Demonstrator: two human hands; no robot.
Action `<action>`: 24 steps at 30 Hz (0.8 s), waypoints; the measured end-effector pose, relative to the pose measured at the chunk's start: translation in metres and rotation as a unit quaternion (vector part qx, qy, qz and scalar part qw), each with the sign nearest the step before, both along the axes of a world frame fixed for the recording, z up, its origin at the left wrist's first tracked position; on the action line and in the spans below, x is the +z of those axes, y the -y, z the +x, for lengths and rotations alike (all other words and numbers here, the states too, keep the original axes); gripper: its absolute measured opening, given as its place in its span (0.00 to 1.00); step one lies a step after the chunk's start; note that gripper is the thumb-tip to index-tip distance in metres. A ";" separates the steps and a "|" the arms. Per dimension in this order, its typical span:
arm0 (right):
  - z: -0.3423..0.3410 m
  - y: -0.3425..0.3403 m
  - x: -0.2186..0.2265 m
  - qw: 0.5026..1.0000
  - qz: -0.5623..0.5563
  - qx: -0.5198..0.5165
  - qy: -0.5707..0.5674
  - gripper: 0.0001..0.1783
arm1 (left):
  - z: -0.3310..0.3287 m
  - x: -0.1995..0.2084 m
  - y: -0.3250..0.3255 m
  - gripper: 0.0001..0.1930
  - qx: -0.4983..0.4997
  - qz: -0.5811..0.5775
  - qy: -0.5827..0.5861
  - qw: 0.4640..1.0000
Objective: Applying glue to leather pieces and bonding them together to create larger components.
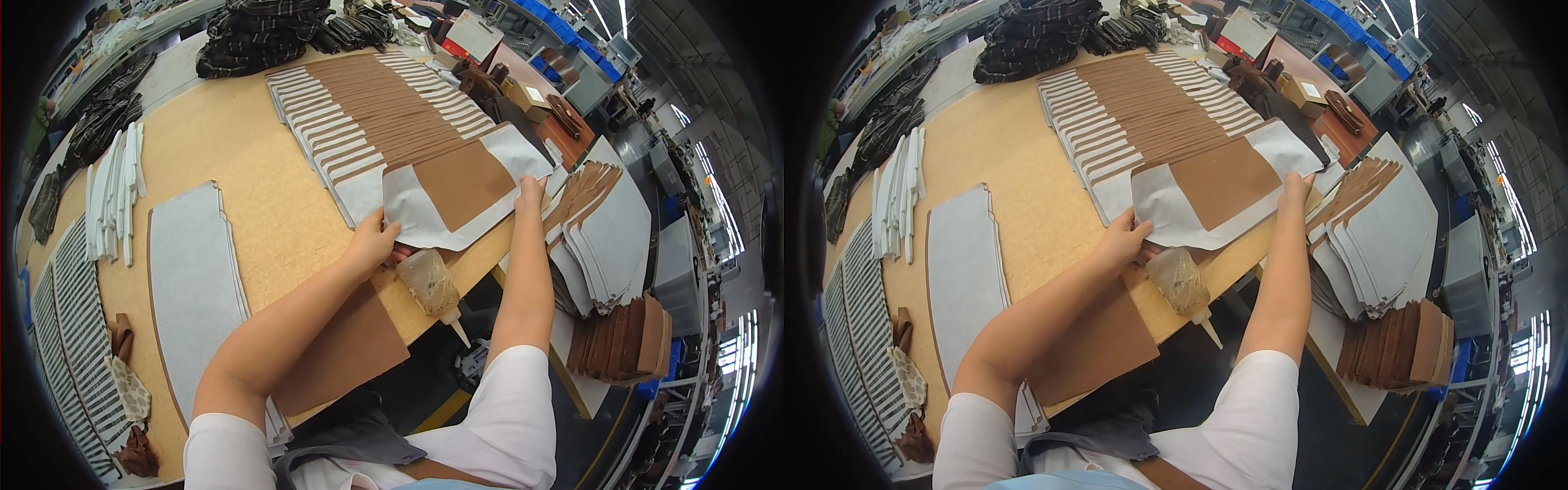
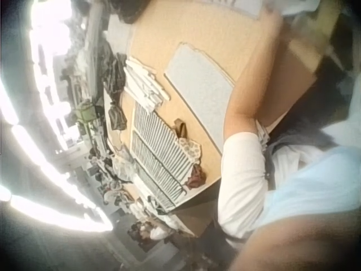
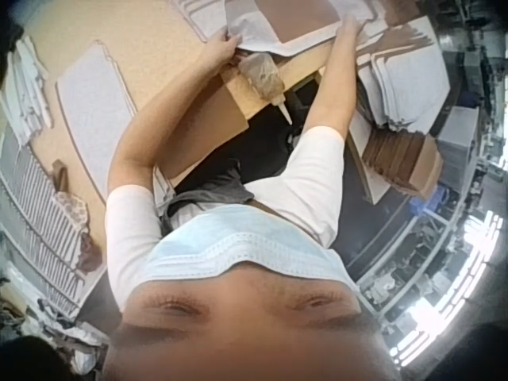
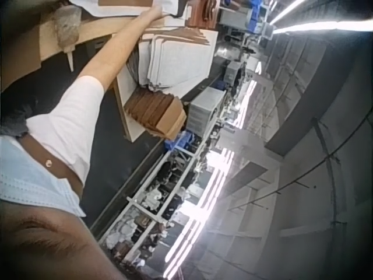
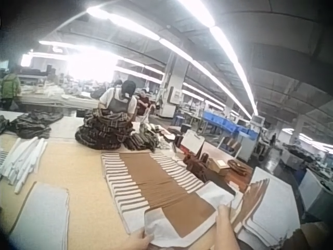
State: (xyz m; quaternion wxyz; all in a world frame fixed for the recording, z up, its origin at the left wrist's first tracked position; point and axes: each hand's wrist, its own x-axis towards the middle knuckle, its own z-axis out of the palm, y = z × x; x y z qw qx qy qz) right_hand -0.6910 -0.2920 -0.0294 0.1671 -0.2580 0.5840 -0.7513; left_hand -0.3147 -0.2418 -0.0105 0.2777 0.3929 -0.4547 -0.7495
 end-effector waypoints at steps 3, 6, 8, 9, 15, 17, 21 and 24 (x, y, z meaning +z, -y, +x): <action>0.017 0.006 -0.002 1.000 -0.023 0.002 0.021 0.36 | 0.004 -0.002 0.000 0.19 0.034 -0.009 -0.007 0.999; 0.006 0.007 -0.010 0.998 0.022 -0.045 0.031 0.36 | 0.001 0.000 -0.001 0.16 0.037 0.024 -0.012 0.999; -0.011 0.003 -0.013 0.993 0.069 -0.089 0.042 0.35 | -0.002 0.004 -0.004 0.16 0.030 0.044 0.002 0.999; -0.012 0.002 -0.014 0.992 0.094 -0.077 0.016 0.36 | 0.000 0.004 -0.004 0.16 0.033 0.045 0.004 0.998; 0.025 -0.003 0.006 0.950 0.251 -0.157 -0.102 0.38 | 0.014 -0.002 0.000 0.14 0.032 0.035 0.033 0.998; 0.037 -0.013 0.010 0.894 0.356 -0.196 -0.187 0.40 | 0.012 -0.002 0.000 0.12 0.038 0.039 0.031 0.998; 0.082 -0.068 0.037 0.904 0.186 0.055 -0.381 0.22 | 0.007 -0.001 0.000 0.12 0.030 0.066 0.045 0.996; 0.190 -0.125 0.088 0.876 0.269 0.312 -0.249 0.21 | 0.022 -0.005 0.002 0.11 0.054 0.062 0.049 0.995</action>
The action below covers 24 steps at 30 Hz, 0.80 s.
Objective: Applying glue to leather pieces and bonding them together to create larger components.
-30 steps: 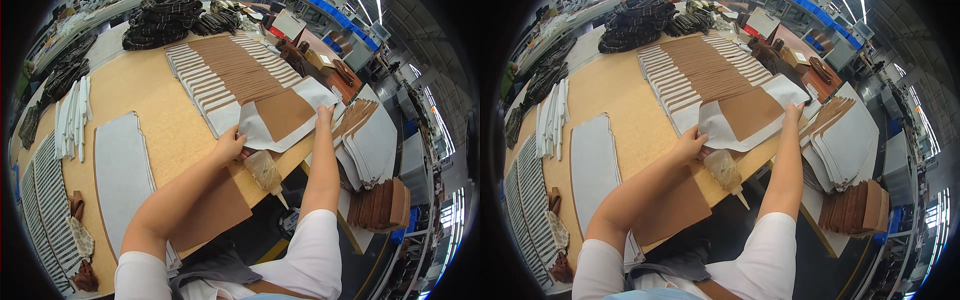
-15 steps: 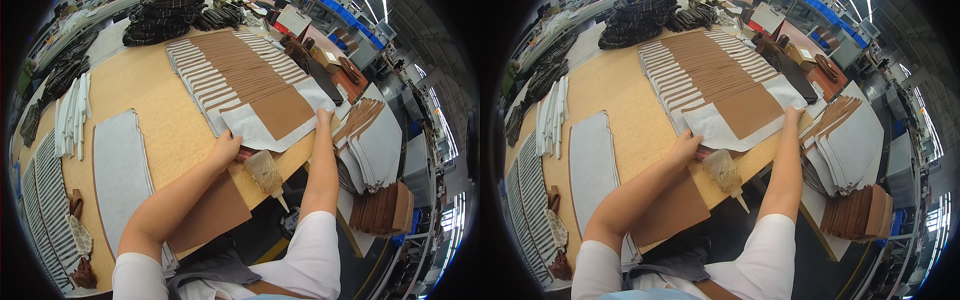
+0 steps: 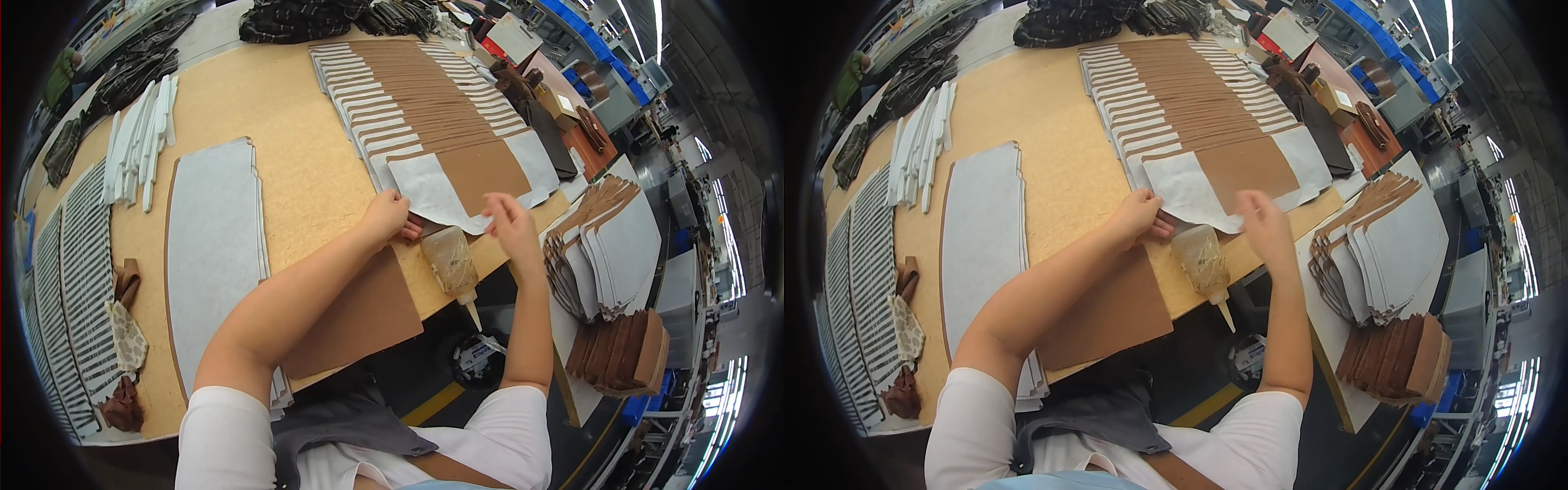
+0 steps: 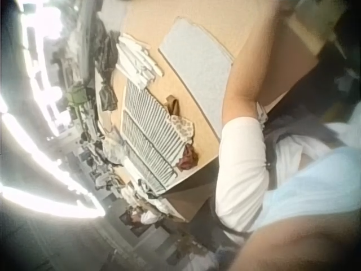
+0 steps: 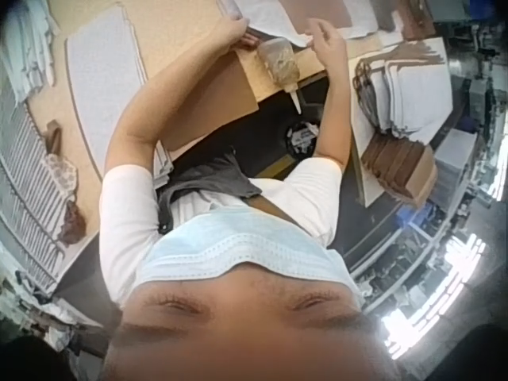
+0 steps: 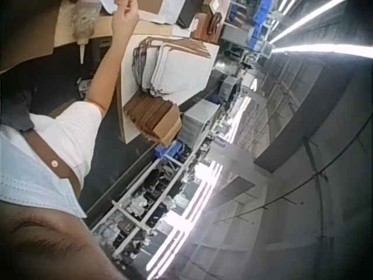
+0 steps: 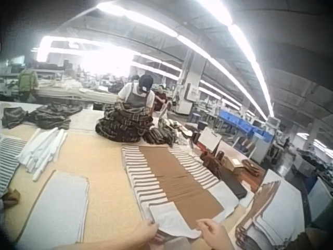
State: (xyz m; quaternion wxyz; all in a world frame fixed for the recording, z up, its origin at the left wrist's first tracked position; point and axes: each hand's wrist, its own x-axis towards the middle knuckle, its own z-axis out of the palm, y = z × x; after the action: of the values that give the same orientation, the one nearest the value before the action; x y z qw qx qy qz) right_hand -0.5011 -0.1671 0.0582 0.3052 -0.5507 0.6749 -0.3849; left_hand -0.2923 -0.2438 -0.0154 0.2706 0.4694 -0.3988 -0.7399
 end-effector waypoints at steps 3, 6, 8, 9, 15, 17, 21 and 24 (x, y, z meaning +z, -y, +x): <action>0.052 -0.047 0.017 0.981 0.006 0.067 -0.183 0.29 | -0.003 -0.002 0.002 0.11 -0.004 -0.011 0.000 1.000; 0.062 -0.063 0.011 0.909 -0.080 0.093 -0.398 0.39 | -0.003 0.007 -0.004 0.12 -0.024 -0.001 0.009 1.000; 0.061 -0.064 0.000 0.909 -0.031 0.095 -0.406 0.43 | 0.004 0.014 -0.012 0.15 -0.057 -0.011 0.010 0.998; 0.063 -0.063 -0.001 0.906 0.013 0.111 -0.409 0.48 | 0.011 0.015 -0.017 0.17 -0.033 -0.032 0.017 0.999; 0.055 -0.068 0.001 0.949 0.071 0.110 -0.287 0.50 | 0.079 0.054 -0.064 0.25 -0.042 -0.152 0.066 0.985; 0.055 -0.078 0.018 0.975 0.113 0.127 -0.140 0.48 | 0.117 0.061 -0.078 0.24 -0.034 -0.159 0.072 0.984; 0.056 -0.092 0.025 0.971 0.070 0.140 0.180 0.38 | 0.189 0.067 -0.106 0.20 0.009 -0.177 0.079 0.981; 0.062 -0.088 0.016 0.923 0.096 0.152 0.340 0.31 | 0.240 0.062 -0.127 0.17 0.056 -0.193 0.101 0.974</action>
State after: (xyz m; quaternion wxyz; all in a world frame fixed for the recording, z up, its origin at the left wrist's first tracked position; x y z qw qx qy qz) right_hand -0.4395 -0.0791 0.0745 0.6224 -0.4510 0.4726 -0.4311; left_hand -0.0527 -0.1170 0.0470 0.3550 0.5021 -0.5327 -0.5815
